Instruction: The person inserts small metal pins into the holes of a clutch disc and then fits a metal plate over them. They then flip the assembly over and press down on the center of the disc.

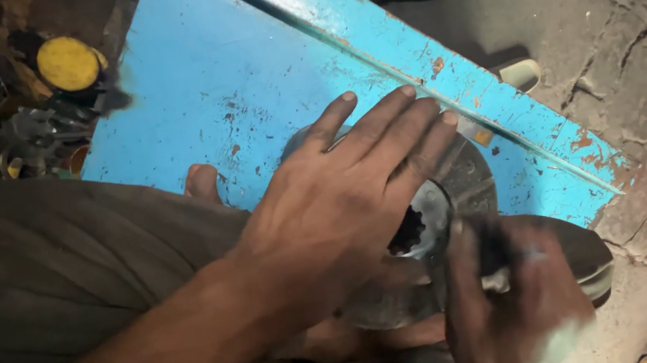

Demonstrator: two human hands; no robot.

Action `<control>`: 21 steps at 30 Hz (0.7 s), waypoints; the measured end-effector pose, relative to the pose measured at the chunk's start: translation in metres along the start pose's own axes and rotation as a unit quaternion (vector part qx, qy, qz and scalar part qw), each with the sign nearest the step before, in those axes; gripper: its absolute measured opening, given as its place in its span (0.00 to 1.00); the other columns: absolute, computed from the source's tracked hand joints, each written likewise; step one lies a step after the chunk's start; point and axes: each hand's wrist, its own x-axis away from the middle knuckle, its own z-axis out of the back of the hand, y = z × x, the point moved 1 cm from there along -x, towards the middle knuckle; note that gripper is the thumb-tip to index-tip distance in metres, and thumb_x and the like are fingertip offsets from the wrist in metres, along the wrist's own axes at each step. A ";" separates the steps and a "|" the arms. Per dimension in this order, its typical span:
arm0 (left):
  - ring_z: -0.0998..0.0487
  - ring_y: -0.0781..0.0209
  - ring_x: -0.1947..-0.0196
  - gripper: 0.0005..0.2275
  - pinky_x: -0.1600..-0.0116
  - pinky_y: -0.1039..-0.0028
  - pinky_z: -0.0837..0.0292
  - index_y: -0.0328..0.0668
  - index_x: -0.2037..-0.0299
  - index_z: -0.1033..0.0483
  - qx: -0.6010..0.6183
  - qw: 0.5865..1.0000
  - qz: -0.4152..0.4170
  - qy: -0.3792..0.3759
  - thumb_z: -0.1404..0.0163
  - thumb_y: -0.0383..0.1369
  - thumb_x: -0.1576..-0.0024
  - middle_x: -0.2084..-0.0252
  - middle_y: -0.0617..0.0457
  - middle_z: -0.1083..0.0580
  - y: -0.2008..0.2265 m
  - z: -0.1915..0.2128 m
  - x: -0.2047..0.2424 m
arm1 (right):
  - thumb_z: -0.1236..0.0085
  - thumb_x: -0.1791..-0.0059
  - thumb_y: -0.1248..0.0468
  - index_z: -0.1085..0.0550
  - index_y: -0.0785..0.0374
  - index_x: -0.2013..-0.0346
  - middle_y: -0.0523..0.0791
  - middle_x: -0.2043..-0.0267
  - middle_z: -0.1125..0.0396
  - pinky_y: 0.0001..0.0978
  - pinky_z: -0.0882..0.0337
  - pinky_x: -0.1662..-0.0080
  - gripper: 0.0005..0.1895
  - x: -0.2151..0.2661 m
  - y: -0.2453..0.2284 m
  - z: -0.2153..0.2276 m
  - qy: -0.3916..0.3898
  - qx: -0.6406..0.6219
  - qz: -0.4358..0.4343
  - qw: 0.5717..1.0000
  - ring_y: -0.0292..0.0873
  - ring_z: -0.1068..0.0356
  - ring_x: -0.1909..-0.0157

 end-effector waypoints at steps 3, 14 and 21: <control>0.40 0.47 0.28 0.44 0.28 0.49 0.46 0.32 0.33 0.37 -0.002 1.000 -0.008 0.001 0.36 0.46 0.59 0.31 0.40 0.36 -0.003 -0.007 0.000 | 0.35 0.47 0.70 0.23 0.66 0.56 0.49 0.64 0.29 0.34 0.29 0.63 0.06 -0.011 -0.006 -0.007 0.029 -0.001 0.004 1.000 0.44 0.27 0.66; 0.33 0.45 0.34 0.42 0.34 0.61 0.36 0.37 0.32 0.37 0.145 0.987 0.025 -0.070 0.36 0.42 0.59 0.34 0.43 0.32 -0.028 0.007 -0.007 | 0.36 0.46 0.73 0.26 0.64 0.50 0.50 0.56 0.31 0.37 0.28 0.58 0.11 -0.023 0.017 -0.013 0.025 -0.005 0.191 0.981 0.50 0.29 0.59; 0.24 0.49 0.38 0.25 0.35 0.61 0.31 0.46 0.33 0.33 0.333 0.932 0.125 -0.073 0.59 0.48 0.37 0.38 0.46 0.25 -0.055 -0.007 -0.010 | 0.35 0.47 0.72 0.26 0.64 0.53 0.51 0.57 0.32 0.40 0.29 0.57 0.10 -0.027 0.014 -0.017 0.031 0.010 0.172 0.985 0.53 0.29 0.57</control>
